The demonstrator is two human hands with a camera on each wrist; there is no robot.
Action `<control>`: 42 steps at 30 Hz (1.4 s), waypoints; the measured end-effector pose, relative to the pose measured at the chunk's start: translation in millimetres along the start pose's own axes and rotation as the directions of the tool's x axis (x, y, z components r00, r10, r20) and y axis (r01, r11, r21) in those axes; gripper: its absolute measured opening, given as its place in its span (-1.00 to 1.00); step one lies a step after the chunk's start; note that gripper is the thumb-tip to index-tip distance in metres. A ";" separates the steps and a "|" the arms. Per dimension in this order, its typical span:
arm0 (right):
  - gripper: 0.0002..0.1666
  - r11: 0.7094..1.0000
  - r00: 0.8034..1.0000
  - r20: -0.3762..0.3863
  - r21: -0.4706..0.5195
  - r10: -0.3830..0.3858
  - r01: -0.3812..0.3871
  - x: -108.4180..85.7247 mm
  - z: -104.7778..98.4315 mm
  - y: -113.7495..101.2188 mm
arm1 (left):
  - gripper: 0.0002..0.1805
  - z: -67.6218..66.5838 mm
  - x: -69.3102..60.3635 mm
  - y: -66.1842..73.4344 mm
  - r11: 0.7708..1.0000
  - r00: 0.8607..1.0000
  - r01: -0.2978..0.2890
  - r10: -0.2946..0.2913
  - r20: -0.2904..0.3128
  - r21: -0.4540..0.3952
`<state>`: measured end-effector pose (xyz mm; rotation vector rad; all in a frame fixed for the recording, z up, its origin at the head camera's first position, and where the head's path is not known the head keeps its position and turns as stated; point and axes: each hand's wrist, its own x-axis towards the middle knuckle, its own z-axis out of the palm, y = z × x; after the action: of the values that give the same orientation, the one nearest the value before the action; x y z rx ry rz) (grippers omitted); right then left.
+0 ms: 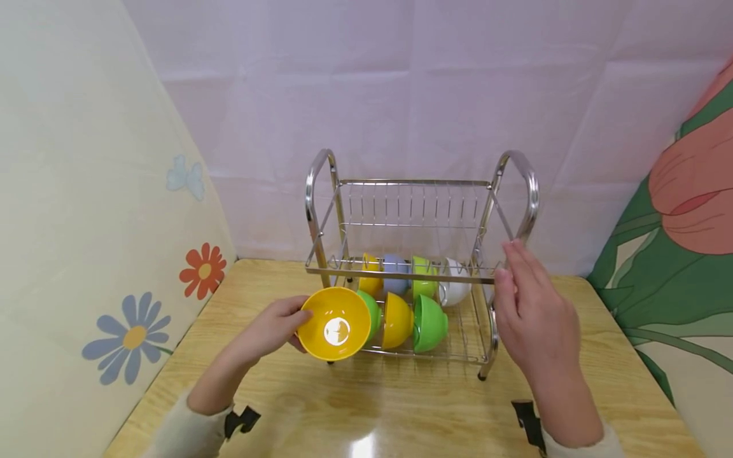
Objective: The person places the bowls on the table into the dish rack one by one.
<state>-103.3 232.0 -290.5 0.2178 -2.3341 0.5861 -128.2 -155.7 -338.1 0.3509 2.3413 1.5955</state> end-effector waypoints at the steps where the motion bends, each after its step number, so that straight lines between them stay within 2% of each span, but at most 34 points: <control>1: -0.47 1.000 1.000 -0.022 0.001 -0.014 0.014 -1.3 -0.3 -0.4 | -0.59 0.9 0.5 0.6 1.000 1.000 -0.001 0.001 0.002 -0.001; 4: -0.48 0.998 0.991 -0.117 0.017 -0.056 0.059 -5.1 -0.4 -2.1 | -0.60 3.6 1.9 2.5 1.000 1.000 -0.007 0.007 0.007 -0.003; 7: -0.51 0.994 0.965 -0.253 0.064 -0.070 0.089 -9.2 1.3 -8.3 | -0.61 6.6 3.0 4.3 1.000 1.000 -0.016 0.016 0.018 -0.003; 8: -0.53 0.991 0.947 -0.315 0.090 -0.069 0.102 -10.5 3.0 -12.2 | -0.61 7.6 3.4 4.6 1.000 1.000 -0.019 0.019 0.023 -0.003; 9: -0.56 0.985 0.919 -0.387 0.119 -0.073 0.128 -11.1 5.3 -16.6 | -0.61 8.5 3.8 4.8 1.000 0.999 -0.022 0.022 0.026 -0.003; 12: -0.63 0.956 0.823 -0.559 0.172 -0.104 0.238 -14.3 13.9 -30.0 | -0.59 11.0 5.4 5.2 1.000 0.999 -0.029 0.030 0.038 -0.011; 13: -0.64 0.945 0.799 -0.588 0.176 -0.125 0.277 -16.2 17.2 -33.0 | -0.59 11.8 6.0 5.1 0.999 0.999 -0.032 0.032 0.041 -0.014; 14: -0.65 0.934 0.788 -0.599 0.182 -0.143 0.307 -18.6 20.7 -35.1 | -0.59 12.6 6.5 5.2 0.999 0.998 -0.035 0.036 0.043 -0.016; 15: -0.64 0.926 0.792 -0.588 0.183 -0.164 0.329 -21.5 23.8 -35.8 | -0.59 13.5 6.9 5.6 0.999 0.998 -0.038 0.039 0.047 -0.019; 17: -0.63 0.920 0.834 -0.512 0.190 -0.204 0.342 -29.7 29.3 -34.6 | -0.60 15.6 7.5 6.4 0.999 0.998 -0.044 0.045 0.053 -0.020; 18: -0.63 0.923 0.863 -0.458 0.195 -0.214 0.332 -34.1 31.9 -33.3 | -0.60 16.7 7.6 6.9 0.999 0.997 -0.047 0.048 0.056 -0.021; 20: -0.70 0.929 0.919 -0.332 0.221 -0.213 0.296 -42.0 36.8 -31.3 | -0.61 19.3 8.0 8.0 0.998 0.997 -0.053 0.054 0.061 -0.021; 22: -0.78 0.936 0.960 -0.206 0.256 -0.189 0.240 -48.5 41.5 -30.9 | -0.62 22.1 8.9 8.3 0.998 0.996 -0.056 0.057 0.063 -0.022; 24: -0.78 0.939 0.987 -0.085 0.307 -0.137 0.156 -53.0 46.4 -32.1 | -0.62 25.0 10.6 7.5 0.998 0.996 -0.061 0.062 0.065 -0.027; 26: -0.76 0.940 0.996 0.057 0.339 -0.067 0.043 -56.1 50.4 -34.6 | -0.64 28.3 12.2 7.1 0.997 0.996 -0.066 0.068 0.066 -0.031; 27: -0.76 0.936 0.992 0.121 0.353 -0.036 -0.009 -56.9 52.8 -35.8 | -0.64 29.7 12.8 7.2 0.997 0.995 -0.070 0.072 0.069 -0.035; 29: -0.73 0.927 0.965 0.260 0.355 0.027 -0.121 -58.4 56.7 -38.3 | -0.64 32.9 13.9 6.7 0.997 0.994 -0.071 0.074 0.074 -0.042; 31: -0.65 0.917 0.916 0.394 0.332 0.079 -0.221 -59.3 59.9 -40.7 | -0.62 35.9 14.2 6.1 0.996 0.994 -0.071 0.075 0.081 -0.049; 34: -0.54 0.892 0.840 0.528 0.311 0.124 -0.327 -60.6 63.5 -44.0 | -0.58 40.5 15.0 2.9 0.996 0.993 -0.062 0.068 0.096 -0.061; 37: -0.47 0.854 0.774 0.615 0.313 0.152 -0.416 -61.3 66.2 -47.7 | -0.57 44.7 15.1 1.0 0.996 0.991 -0.066 0.073 0.115 -0.065; 40: -0.44 0.809 0.742 0.653 0.350 0.150 -0.472 -62.1 70.1 -49.8 | -0.61 48.5 14.7 0.2 0.995 0.988 -0.075 0.083 0.130 -0.064; 42: -0.45 0.773 0.735 0.664 0.394 0.136 -0.498 -62.8 73.1 -50.2 | -0.64 50.8 14.4 0.0 0.994 0.986 -0.082 0.091 0.138 -0.067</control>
<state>-85.5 152.9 -362.7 0.2787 -2.7771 1.5953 -123.0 -106.8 -357.2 0.5405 2.1942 1.6209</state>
